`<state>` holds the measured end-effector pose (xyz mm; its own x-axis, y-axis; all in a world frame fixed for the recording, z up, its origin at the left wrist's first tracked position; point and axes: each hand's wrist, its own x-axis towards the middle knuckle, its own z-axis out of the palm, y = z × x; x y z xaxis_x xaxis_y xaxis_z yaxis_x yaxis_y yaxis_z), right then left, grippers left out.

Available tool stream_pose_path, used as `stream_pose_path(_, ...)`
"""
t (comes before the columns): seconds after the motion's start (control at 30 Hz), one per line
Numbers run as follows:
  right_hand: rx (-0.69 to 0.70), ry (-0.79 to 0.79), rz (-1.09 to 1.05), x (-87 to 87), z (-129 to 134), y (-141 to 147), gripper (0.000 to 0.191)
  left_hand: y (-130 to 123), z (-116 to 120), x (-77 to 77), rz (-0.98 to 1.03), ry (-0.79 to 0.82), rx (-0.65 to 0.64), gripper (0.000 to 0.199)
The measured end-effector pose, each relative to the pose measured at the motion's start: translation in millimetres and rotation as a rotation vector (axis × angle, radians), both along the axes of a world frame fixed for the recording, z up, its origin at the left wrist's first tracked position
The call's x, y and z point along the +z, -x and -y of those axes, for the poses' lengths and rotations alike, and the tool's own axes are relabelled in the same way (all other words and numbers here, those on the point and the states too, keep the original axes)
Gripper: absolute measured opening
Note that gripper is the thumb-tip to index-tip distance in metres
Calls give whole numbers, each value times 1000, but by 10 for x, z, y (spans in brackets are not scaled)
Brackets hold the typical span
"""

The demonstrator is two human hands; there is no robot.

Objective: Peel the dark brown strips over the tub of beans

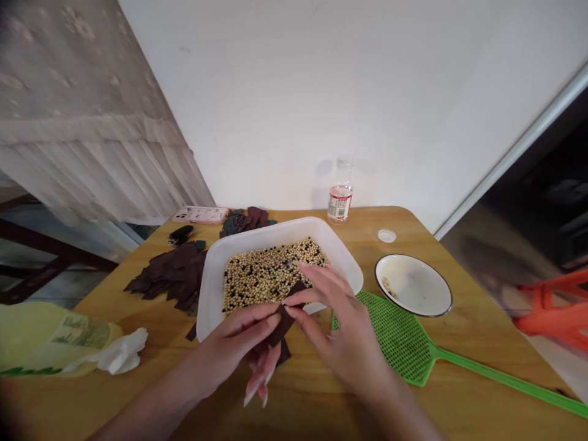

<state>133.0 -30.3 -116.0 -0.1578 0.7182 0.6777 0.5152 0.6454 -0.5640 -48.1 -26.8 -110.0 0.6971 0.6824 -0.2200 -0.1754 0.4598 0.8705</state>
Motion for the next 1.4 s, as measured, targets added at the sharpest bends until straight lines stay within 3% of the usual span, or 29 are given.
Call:
stream_pose_path(0.3,-15,-144,-1,-11,21,2,55,-6,21,12,-25,0,-13,29)
stream_pose_path(0.47,-61,-148,-41,-33,57,-9,20,2,30,27,-19,19,-13,28)
stream_pose_path(0.67,-14,-6,-115,-103,52,-18,52,-1,17,16,-39,16,-16,28)
stream_pose_path(0.83,77,-16,-126,-104,54,-7,72,-4,14,24,-44,18,-22,29)
stream_pose_path(1.03,40,-91,-69,-73,34,-11,73,-2,17,25,-54,9,-10,29)
stream_pose_path(1.4,-69,-51,-105,-118,61,6,80,6,4,37,-50,12,-17,29)
